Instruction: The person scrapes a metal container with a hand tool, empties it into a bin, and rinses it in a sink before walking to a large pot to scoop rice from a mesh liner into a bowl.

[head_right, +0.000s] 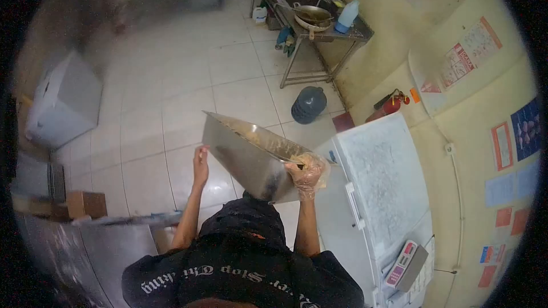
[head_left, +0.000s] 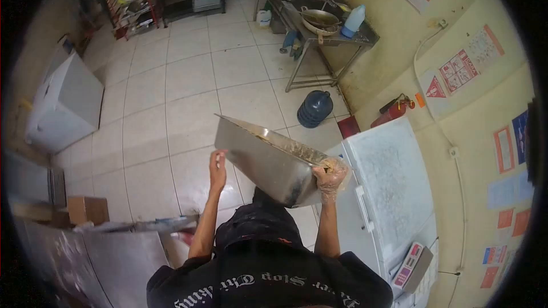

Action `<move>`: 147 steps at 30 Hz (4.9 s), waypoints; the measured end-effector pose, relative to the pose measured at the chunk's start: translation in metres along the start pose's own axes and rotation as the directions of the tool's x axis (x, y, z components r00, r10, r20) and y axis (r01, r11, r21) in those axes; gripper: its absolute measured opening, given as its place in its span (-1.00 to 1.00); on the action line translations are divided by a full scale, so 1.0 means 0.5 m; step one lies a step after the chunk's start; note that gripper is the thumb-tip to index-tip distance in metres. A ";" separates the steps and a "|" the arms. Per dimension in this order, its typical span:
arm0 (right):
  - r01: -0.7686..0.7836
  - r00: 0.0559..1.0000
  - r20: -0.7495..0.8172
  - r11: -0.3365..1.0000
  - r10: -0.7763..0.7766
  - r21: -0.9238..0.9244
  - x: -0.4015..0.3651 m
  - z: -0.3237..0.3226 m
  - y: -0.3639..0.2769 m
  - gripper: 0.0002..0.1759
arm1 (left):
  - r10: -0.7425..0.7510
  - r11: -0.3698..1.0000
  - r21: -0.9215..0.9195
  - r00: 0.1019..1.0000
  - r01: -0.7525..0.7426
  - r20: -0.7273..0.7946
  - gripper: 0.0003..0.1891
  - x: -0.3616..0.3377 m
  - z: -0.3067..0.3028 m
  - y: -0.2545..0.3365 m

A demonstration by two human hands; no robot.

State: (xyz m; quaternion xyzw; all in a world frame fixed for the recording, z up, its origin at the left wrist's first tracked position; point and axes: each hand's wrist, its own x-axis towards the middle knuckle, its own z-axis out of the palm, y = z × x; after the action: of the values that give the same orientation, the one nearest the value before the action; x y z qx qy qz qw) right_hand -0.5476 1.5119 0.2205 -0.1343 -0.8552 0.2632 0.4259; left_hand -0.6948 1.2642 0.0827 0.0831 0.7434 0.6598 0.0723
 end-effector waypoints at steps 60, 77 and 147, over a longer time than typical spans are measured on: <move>-0.641 0.715 -0.575 0.045 0.398 -0.766 2.021 1.059 1.147 -0.35 | -0.093 0.979 0.197 0.981 0.058 0.173 -0.55 2.789 0.729 -0.089; -0.474 0.752 -0.437 -0.057 0.493 -0.879 1.874 1.223 1.549 -0.46 | 0.069 0.822 0.491 0.906 -0.289 0.418 -0.33 2.996 0.763 -0.020; -0.983 0.099 -0.572 0.169 0.815 0.071 1.837 1.643 1.304 -0.66 | 0.512 0.667 -0.237 0.203 -0.706 0.835 -0.38 3.181 1.862 0.032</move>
State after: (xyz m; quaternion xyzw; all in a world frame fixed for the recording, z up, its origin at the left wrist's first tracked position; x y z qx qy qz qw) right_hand -1.7528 2.1908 0.0469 -0.7669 -0.4709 0.2780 0.3360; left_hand -2.0439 2.5164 -0.0084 0.6898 0.5686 0.4216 0.1518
